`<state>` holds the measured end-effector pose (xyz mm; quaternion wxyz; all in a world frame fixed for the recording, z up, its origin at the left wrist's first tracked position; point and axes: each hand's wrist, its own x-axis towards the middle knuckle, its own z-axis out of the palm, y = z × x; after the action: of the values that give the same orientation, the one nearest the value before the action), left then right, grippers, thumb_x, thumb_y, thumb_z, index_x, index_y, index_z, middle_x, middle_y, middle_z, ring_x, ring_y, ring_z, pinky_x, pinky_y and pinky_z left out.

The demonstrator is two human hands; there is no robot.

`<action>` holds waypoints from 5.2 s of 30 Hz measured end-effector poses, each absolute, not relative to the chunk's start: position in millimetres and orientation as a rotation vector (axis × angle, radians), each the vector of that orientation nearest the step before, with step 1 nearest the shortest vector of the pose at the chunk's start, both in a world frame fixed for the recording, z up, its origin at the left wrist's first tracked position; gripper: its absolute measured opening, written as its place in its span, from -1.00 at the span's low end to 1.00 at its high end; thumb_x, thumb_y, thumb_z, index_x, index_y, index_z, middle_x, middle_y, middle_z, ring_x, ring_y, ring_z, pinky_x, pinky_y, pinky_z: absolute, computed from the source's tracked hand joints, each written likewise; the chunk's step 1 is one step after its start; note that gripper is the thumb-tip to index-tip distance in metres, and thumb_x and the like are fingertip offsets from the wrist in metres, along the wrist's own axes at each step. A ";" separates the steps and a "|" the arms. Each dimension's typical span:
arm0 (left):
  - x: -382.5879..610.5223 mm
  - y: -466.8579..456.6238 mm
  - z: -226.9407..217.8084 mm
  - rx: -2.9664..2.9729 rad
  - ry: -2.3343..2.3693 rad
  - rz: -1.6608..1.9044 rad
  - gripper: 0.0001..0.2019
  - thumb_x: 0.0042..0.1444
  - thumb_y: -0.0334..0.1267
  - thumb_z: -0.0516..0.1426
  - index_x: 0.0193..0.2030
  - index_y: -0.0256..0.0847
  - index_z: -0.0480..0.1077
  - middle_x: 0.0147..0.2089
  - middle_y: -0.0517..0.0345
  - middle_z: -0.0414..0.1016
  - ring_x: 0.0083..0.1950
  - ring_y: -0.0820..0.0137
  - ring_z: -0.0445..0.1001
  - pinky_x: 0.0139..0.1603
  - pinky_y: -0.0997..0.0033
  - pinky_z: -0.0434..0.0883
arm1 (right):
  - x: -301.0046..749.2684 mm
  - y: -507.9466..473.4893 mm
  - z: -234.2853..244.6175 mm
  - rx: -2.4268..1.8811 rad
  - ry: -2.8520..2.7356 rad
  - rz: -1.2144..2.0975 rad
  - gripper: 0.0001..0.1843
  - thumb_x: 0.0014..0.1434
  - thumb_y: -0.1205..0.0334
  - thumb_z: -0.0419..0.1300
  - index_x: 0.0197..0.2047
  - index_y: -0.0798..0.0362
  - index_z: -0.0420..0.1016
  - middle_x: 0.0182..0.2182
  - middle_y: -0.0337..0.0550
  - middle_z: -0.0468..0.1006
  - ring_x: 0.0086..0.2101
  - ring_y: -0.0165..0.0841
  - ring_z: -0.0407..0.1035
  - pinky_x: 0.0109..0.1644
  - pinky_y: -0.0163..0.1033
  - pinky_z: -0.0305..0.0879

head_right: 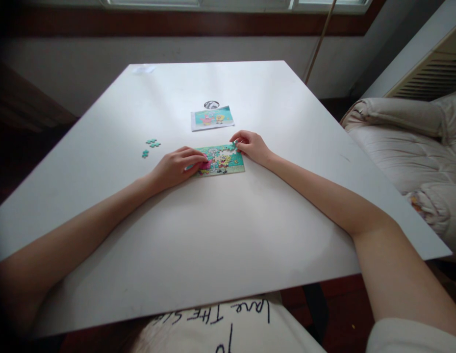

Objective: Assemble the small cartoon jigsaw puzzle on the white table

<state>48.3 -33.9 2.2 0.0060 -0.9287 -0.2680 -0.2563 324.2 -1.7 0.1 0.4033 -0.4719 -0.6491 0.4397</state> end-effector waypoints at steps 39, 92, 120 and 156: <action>48.4 -34.5 1.4 -2.887 -0.858 -0.780 -0.70 0.38 -0.21 -0.01 -0.06 -0.17 0.56 -0.07 0.08 0.62 -0.06 0.36 0.53 -0.04 0.39 0.48 | 328.5 0.9 -3.2 -1.219 -1.892 0.833 -0.73 -0.01 0.27 0.21 -0.24 0.13 0.67 -0.43 -0.20 0.59 -0.41 -0.41 0.31 -0.26 -0.27 0.22; 47.5 -33.5 0.6 -2.890 -0.853 -0.771 -0.71 0.38 -0.22 0.00 -0.06 -0.16 0.56 -0.08 0.08 0.63 -0.06 0.36 0.53 -0.04 0.39 0.48 | 328.9 -1.3 -3.2 -1.153 -1.907 0.816 -0.72 -0.05 0.30 0.32 -0.20 0.09 0.67 -0.25 -0.13 0.66 -0.33 -0.40 0.46 -0.17 -0.23 0.46; 48.3 -34.4 1.9 -2.887 -0.863 -0.771 -0.69 0.38 -0.21 -0.01 -0.06 -0.15 0.56 -0.08 0.09 0.63 -0.06 0.36 0.54 -0.04 0.39 0.48 | 328.0 -3.6 1.0 -1.212 -1.942 0.796 -0.70 0.04 0.12 0.33 -0.18 0.09 0.69 -0.31 -0.14 0.67 -0.39 -0.41 0.36 -0.23 -0.25 0.31; 48.4 -34.6 2.0 -2.899 -0.866 -0.780 -0.70 0.38 -0.21 0.00 -0.06 -0.17 0.56 -0.07 0.08 0.62 -0.06 0.36 0.53 -0.03 0.39 0.48 | 327.1 -2.2 0.2 -1.203 -1.963 0.763 -0.76 0.03 0.25 0.23 -0.23 0.12 0.63 -0.37 -0.17 0.62 -0.41 -0.42 0.31 -0.24 -0.25 0.28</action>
<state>48.4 -34.6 2.0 0.0084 -0.9277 -0.2773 -0.2497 327.1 -2.2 0.2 0.3505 -0.4644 -0.7582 0.2945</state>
